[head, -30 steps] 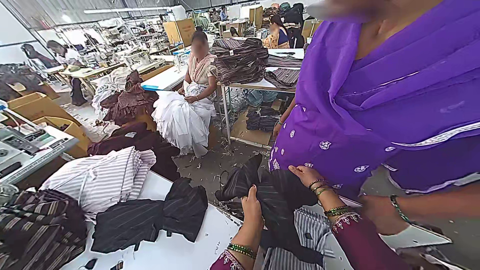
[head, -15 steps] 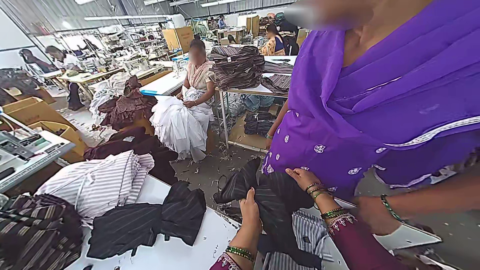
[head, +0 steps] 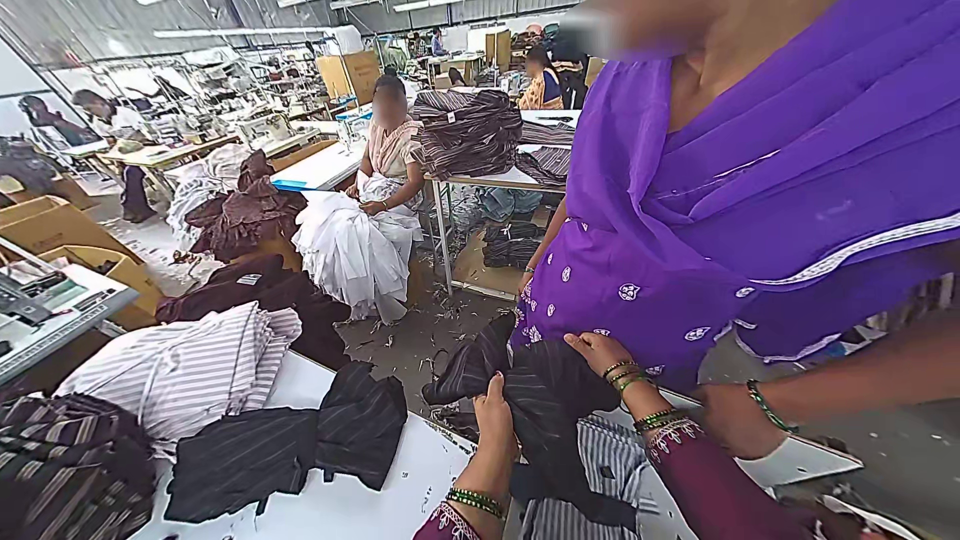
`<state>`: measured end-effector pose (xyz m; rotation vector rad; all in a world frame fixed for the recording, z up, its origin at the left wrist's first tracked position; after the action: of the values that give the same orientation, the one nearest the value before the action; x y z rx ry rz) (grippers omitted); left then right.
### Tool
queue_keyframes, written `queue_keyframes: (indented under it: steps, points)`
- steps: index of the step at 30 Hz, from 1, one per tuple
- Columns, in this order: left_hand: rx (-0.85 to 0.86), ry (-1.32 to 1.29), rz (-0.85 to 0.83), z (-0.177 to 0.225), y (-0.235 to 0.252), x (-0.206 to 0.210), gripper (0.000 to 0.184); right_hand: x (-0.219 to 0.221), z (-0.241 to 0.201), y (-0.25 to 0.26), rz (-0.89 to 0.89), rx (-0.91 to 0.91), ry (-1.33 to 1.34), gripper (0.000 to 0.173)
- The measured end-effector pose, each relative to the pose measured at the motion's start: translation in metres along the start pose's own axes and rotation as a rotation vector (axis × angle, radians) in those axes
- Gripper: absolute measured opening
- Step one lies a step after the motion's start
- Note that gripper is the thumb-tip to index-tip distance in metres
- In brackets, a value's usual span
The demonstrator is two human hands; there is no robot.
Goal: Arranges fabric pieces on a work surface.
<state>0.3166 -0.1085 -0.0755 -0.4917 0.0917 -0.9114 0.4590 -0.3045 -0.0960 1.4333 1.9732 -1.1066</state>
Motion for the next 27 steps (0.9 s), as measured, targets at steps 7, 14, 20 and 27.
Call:
queue_keyframes:
  steps: [7,14,20,27]
  points:
    - [0.010,0.020,0.012,0.0002,-0.0007,-0.0001,0.024,0.0010,0.0030,0.0012,-0.011,-0.013,0.001,0.066]
    - [0.004,0.021,-0.001,0.0006,-0.0008,0.0004,0.026,-0.0006,0.0008,-0.0011,-0.023,-0.010,0.002,0.065]
    - [-0.005,0.024,-0.007,0.0021,-0.0021,0.0003,0.025,0.0003,0.0016,-0.0009,0.000,-0.022,0.013,0.065]
    - [-0.002,0.021,-0.006,0.0016,-0.0007,-0.0009,0.024,0.0005,-0.0001,-0.0019,-0.001,-0.018,0.004,0.064]
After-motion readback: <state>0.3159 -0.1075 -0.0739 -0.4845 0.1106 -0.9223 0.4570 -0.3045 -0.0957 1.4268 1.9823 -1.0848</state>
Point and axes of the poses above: each hand's wrist, its own y-axis towards the middle knuckle, its own x-axis out of the palm, z = x × y, the point moved 2 cm from there along y, towards the middle knuckle, and after that the axes turned 9 degrees about y, right-handed, at the moved point
